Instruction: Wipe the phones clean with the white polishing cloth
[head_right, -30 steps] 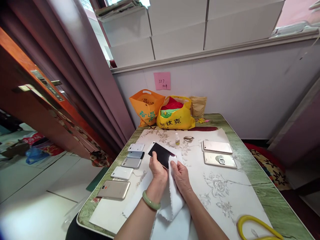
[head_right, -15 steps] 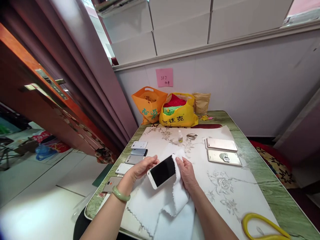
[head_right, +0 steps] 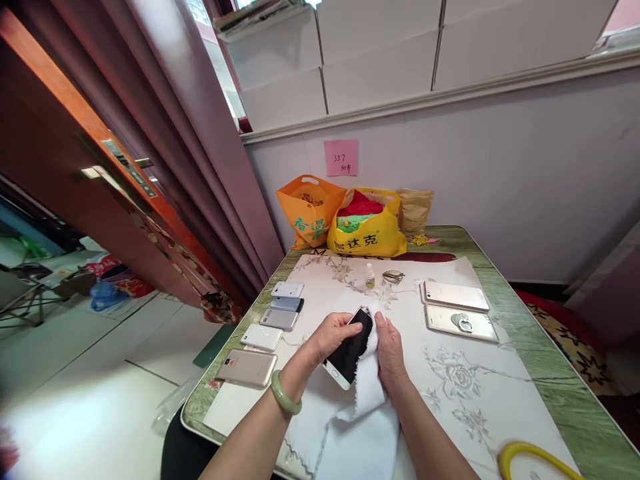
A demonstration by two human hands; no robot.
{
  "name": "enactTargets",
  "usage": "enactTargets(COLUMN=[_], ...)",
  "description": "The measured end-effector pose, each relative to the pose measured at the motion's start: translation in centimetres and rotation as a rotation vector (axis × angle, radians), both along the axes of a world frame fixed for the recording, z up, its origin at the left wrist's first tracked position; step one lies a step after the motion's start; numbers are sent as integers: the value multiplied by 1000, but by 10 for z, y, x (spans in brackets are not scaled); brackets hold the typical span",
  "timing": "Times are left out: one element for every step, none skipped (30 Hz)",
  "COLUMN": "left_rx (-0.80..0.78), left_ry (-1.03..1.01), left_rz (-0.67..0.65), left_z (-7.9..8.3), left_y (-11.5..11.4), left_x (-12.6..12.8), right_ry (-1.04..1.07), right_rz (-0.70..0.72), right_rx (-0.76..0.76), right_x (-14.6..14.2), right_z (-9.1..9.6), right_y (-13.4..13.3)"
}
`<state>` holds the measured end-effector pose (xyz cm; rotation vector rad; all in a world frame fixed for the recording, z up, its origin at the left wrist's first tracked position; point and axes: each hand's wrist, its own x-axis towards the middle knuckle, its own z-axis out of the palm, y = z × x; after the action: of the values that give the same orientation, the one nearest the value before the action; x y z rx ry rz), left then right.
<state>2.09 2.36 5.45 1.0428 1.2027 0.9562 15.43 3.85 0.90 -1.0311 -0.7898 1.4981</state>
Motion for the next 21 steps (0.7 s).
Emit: enactTargets(left_rx=[4,19,46,83,126,166,197,220,236,247,253,246,228,202,167,130,96,68,50,43,52], left_ry=[-11,-25,-35,-36,-26,-8,12,27,32,28,12,-21,-75,-155,-264,-397,-540,-684,-806,-884,-931], left_rz=[11,43,96,171,259,353,444,530,611,685,758,831,903,962,989,986,952,882,834,817,822], left_z=[0,0,0,-1,-2,-3,-4,-4,-4,-3,-2,0,1,3,4,5,6,7,7,8,7], left_y=[1,3,5,7,10,13,17,20,23,26,28,29,30,30,29,28,25,22,18,14,9], left_x=[1,3,5,7,10,12,14,15,16,17,17,17,16,15,13,9,5,0,-7,-14,-20], right_ry=[-29,-77,-138,-203,-263,-311,-348,-378,-403,-424,-437,-441,-432,-414,-389,-361,-328,-294,-266,-247,-236], right_rz=[-3,-8,-10,-2,13,36,61,83,100,113,125,135,142,152,162,164,158,139,94,22,-65], right_rx=[28,67,113,159,205,246,279,306,328,343,349,346,339,330,319,308,294,271,231,174,111], right_x=[-1,-2,-3,-4,-5,-6,-7,-8,-8,-8,-8,-8,-8,-8,-8,-8,-7,-6,-4,-2,1], right_z=[0,-1,-2,-3,-4,-6,-7,-7,-7,-7,-5,-4,-3,-1,0,2,3,3,4,3,2], right_y=[-1,-2,-2,-3,-3,-4,-3,-3,-3,-3,-3,-4,-5,-6,-8,-9,-10,-10,-10,-8,-5])
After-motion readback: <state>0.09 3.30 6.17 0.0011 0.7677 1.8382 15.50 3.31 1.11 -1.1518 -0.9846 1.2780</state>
